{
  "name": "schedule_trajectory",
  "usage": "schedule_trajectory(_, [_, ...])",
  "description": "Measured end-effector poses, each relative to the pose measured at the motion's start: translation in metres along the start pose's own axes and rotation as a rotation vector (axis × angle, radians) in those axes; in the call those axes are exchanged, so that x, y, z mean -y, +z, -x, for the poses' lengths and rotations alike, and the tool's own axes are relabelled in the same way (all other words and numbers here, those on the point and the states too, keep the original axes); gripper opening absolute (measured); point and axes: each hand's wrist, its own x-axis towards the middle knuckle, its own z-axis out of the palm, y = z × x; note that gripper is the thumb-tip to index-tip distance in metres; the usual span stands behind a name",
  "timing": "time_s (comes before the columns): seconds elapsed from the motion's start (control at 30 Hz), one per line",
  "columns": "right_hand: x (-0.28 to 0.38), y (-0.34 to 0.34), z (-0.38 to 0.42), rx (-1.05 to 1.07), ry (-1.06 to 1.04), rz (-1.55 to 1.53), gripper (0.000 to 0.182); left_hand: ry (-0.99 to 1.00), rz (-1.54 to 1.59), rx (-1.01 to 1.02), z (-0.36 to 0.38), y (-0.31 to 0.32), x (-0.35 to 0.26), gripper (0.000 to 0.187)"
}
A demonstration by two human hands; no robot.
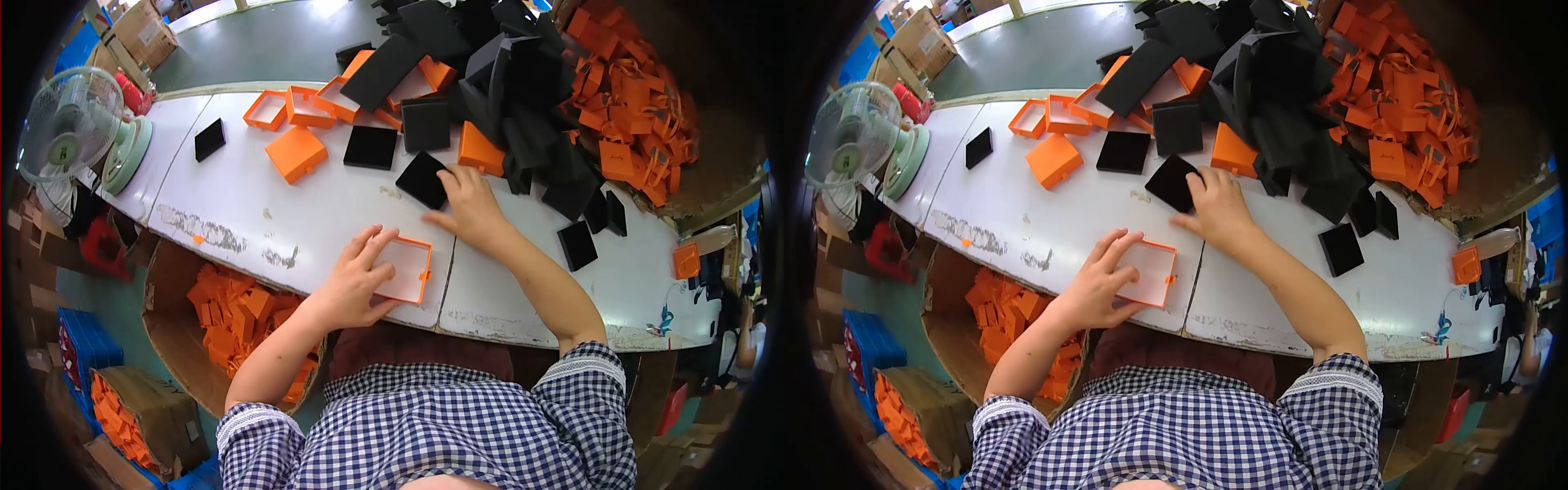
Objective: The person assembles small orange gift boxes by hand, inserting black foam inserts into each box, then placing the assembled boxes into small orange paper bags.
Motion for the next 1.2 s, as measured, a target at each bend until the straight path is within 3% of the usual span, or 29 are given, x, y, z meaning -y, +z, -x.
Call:
schedule_trajectory(0.03, [-0.004, 0.011, 0.0, 0.008, 0.051, -0.019, 0.063, -0.011, 0.004, 0.003, 0.003, 0.0, 0.001, 0.045])
schedule_trajectory(0.07, [-0.016, 0.015, 0.009, -0.054, -0.053, 0.036, 0.051, -0.029, 0.063, -0.02, 0.008, 0.0, 0.001, 0.059])
schedule_trajectory(0.1, [-0.022, 0.011, 0.019, -0.042, -0.061, 0.026, 0.051, -0.047, 0.12, -0.047, 0.013, 0.001, 0.002, 0.073])
schedule_trajectory(0.2, [-0.017, -0.019, 0.036, -0.015, 0.071, -0.159, 0.045, -0.084, 0.251, -0.114, 0.021, 0.008, -0.001, 0.101])
schedule_trajectory(0.23, [-0.008, -0.033, 0.043, -0.097, -0.069, -0.148, 0.045, -0.103, 0.33, -0.156, 0.02, 0.013, -0.003, 0.114])
schedule_trajectory(0.27, [0.0, -0.043, 0.053, -0.176, -0.206, -0.136, 0.047, -0.101, 0.339, -0.152, 0.015, 0.019, -0.003, 0.114])
schedule_trajectory(0.33, [0.022, -0.044, 0.076, -0.097, -0.354, -0.064, 0.054, -0.025, 0.368, -0.218, 0.002, 0.032, -0.003, 0.138])
schedule_trajectory(0.43, [0.041, -0.036, 0.1, -0.076, -0.404, 0.01, 0.052, -0.046, 0.41, -0.145, -0.013, 0.038, -0.013, 0.142])
schedule_trajectory(0.5, [0.039, -0.035, 0.109, -0.068, -0.377, 0.018, 0.05, 0.002, 0.408, -0.15, -0.02, 0.038, -0.018, 0.137])
schedule_trajectory(0.57, [0.032, -0.039, 0.112, -0.031, -0.43, -0.059, 0.049, -0.033, 0.431, 0.007, -0.023, 0.033, -0.019, 0.12])
schedule_trajectory(0.6, [0.029, -0.036, 0.116, -0.002, -0.361, -0.132, 0.048, -0.017, 0.434, 0.019, -0.024, 0.033, -0.019, 0.12])
schedule_trajectory(0.67, [0.031, -0.032, 0.125, -0.051, -0.273, -0.21, 0.048, 0.123, 0.144, 0.003, -0.024, 0.036, -0.021, 0.104])
schedule_trajectory(0.7, [0.037, -0.03, 0.127, -0.098, -0.203, -0.294, 0.048, 0.142, 0.15, 0.011, -0.024, 0.037, -0.026, 0.104])
schedule_trajectory(0.77, [0.064, -0.041, 0.131, -0.054, -0.216, -0.354, 0.054, 0.015, -0.008, 0.002, -0.027, 0.037, -0.041, 0.094])
schedule_trajectory(0.83, [0.074, -0.03, 0.139, 0.012, -0.205, -0.239, 0.058, 0.045, 0.002, 0.014, -0.028, 0.039, -0.045, 0.094])
schedule_trajectory(0.93, [0.055, -0.016, 0.133, -0.204, -0.117, -0.424, 0.056, 0.046, 0.15, 0.011, -0.028, 0.04, -0.039, 0.101])
schedule_trajectory(1.0, [0.05, -0.009, 0.13, -0.174, -0.237, -0.34, 0.051, 0.085, 0.123, 0.028, -0.03, 0.039, -0.037, 0.105])
schedule_trajectory(1.1, [0.048, -0.007, 0.131, -0.168, -0.305, -0.243, 0.048, -0.047, 0.369, 0.024, -0.032, 0.033, -0.049, 0.106])
schedule_trajectory(1.2, [0.041, -0.015, 0.134, -0.317, -0.286, -0.442, 0.037, 0.15, 0.102, -0.015, -0.028, 0.049, -0.044, 0.1])
